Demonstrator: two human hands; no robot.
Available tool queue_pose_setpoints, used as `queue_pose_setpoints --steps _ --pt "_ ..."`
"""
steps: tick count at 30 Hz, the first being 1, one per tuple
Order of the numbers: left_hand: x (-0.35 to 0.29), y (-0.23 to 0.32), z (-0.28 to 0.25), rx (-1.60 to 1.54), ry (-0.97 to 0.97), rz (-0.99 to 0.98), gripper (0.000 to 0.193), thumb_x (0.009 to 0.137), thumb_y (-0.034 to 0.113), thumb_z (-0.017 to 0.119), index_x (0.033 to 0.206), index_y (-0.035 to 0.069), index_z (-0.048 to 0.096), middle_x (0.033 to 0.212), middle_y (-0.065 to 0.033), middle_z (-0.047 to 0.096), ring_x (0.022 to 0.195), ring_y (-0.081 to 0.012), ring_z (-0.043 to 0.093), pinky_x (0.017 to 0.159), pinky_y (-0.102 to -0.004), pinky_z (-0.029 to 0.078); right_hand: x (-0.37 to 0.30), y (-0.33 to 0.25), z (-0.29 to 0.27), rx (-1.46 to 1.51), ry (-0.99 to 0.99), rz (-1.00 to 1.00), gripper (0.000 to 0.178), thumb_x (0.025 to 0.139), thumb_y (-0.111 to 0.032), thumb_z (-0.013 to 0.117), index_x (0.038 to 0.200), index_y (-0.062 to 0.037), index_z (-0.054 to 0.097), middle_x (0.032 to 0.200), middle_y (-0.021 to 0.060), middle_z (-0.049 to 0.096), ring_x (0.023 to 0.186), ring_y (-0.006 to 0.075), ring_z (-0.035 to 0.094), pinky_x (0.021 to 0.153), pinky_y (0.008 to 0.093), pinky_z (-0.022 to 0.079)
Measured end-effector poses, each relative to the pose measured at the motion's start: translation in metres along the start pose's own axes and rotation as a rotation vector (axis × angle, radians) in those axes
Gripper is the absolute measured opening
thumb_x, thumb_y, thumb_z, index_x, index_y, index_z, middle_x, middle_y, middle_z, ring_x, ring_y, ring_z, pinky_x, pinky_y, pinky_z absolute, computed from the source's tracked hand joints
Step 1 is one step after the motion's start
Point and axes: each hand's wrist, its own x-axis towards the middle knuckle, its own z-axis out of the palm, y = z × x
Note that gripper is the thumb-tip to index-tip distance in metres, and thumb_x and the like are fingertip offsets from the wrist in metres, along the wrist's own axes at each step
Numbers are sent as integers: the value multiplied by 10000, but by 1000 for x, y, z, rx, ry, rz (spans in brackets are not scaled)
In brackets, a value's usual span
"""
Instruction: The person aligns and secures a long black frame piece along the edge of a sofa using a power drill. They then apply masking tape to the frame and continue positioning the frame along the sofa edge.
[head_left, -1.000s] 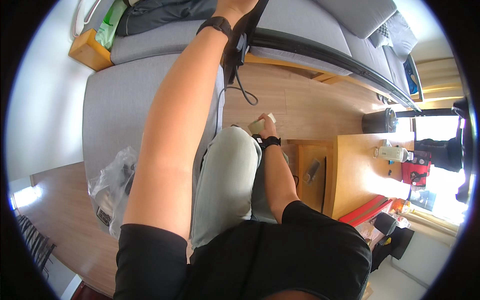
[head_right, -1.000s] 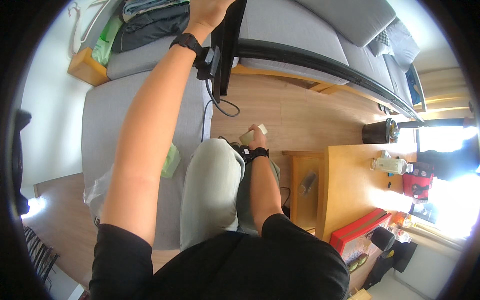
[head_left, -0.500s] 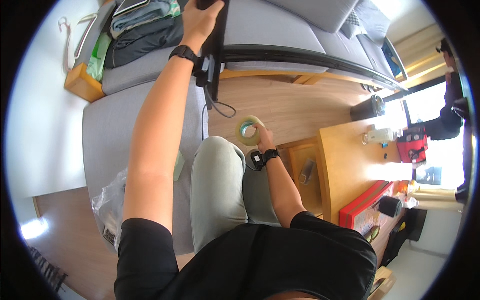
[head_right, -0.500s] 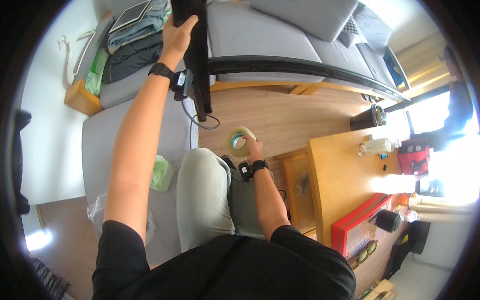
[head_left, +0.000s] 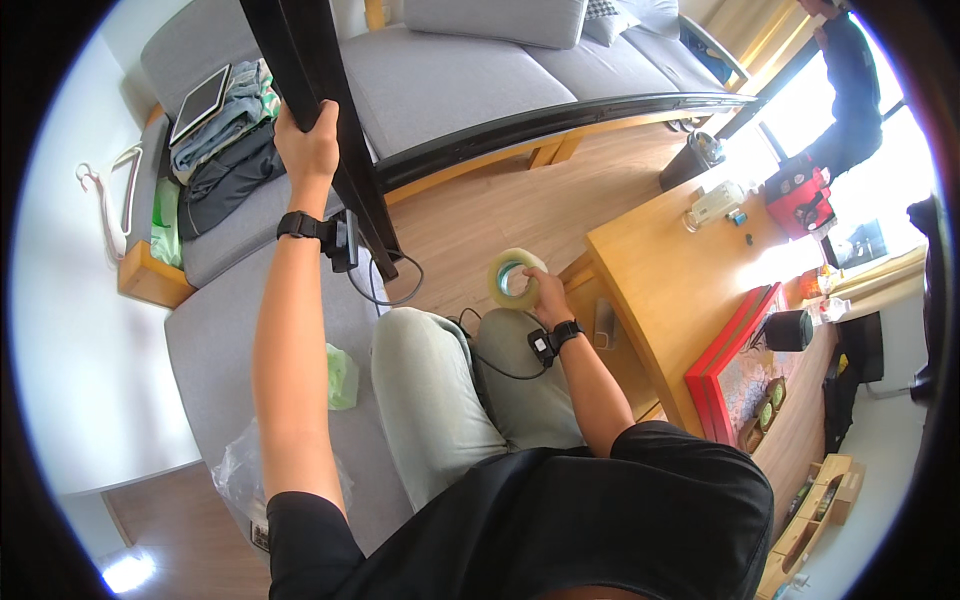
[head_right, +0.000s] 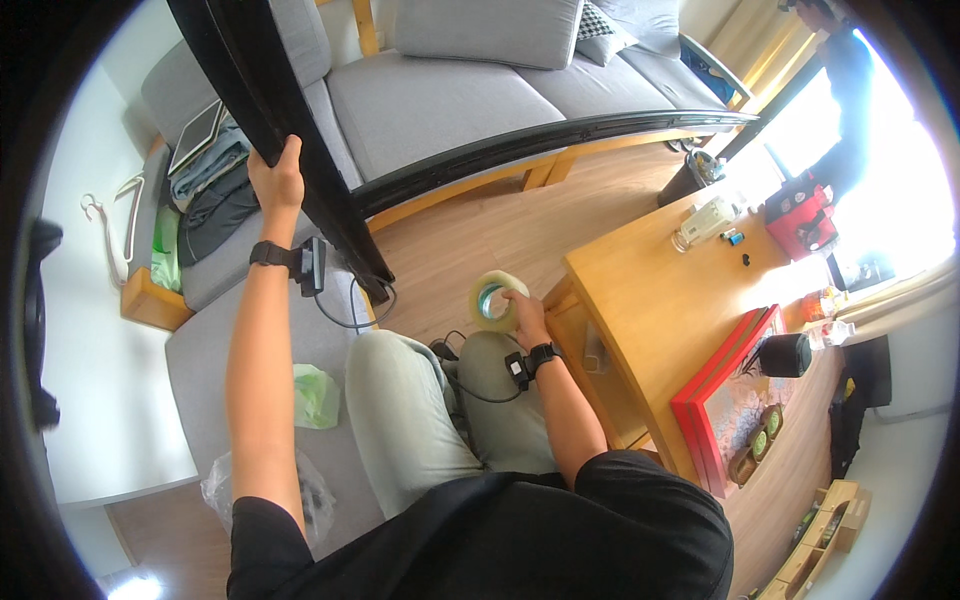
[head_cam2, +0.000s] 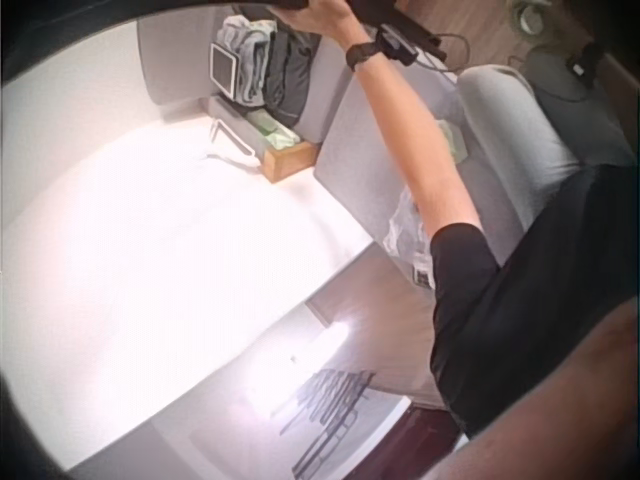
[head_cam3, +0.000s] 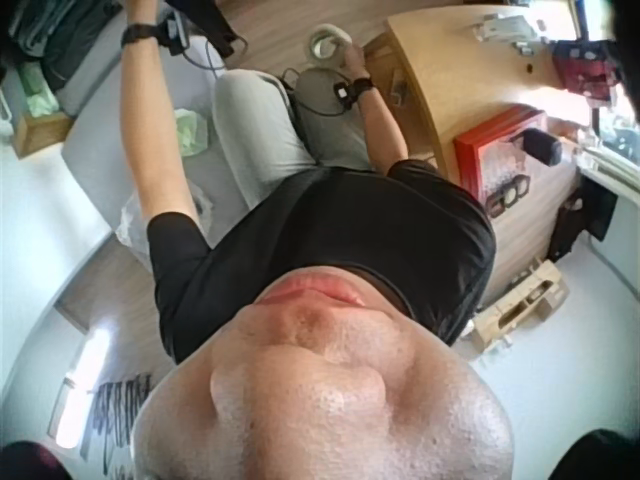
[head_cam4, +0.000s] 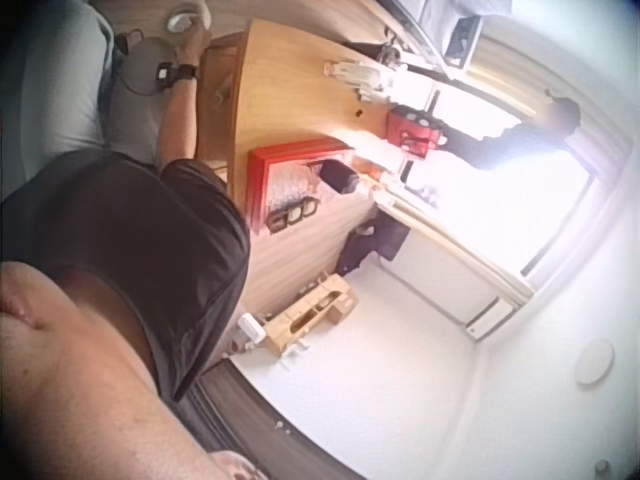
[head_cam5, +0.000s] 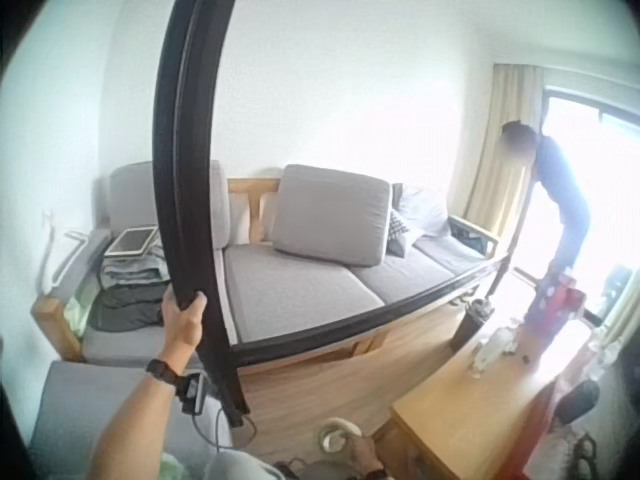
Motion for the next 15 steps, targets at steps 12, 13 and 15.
queue_pose_setpoints --steps 12,13,15 --pt "11 -66 -9 152 -55 49 467 895 309 723 1128 -91 659 1136 -174 696 1015 -263 651 951 -371 477 -15 19 5 -351 169 -247 336 871 -179 696 1164 -17 660 1036 89 694 944 200 668 819 387 549" --pt "12 -73 -9 69 12 -45 532 893 343 723 1162 -109 643 1164 -192 684 1037 -275 644 961 -376 472 -19 20 13 -418 254 -407 303 857 -178 716 1111 -17 678 983 88 706 892 197 676 788 383 554" --pt "15 -85 -11 93 13 -135 544 912 345 706 1193 -115 631 1183 -198 675 1063 -290 635 968 -380 463 -26 18 21 -455 243 -244 485 848 -233 747 1256 -22 592 1126 125 676 1032 219 651 887 383 533"
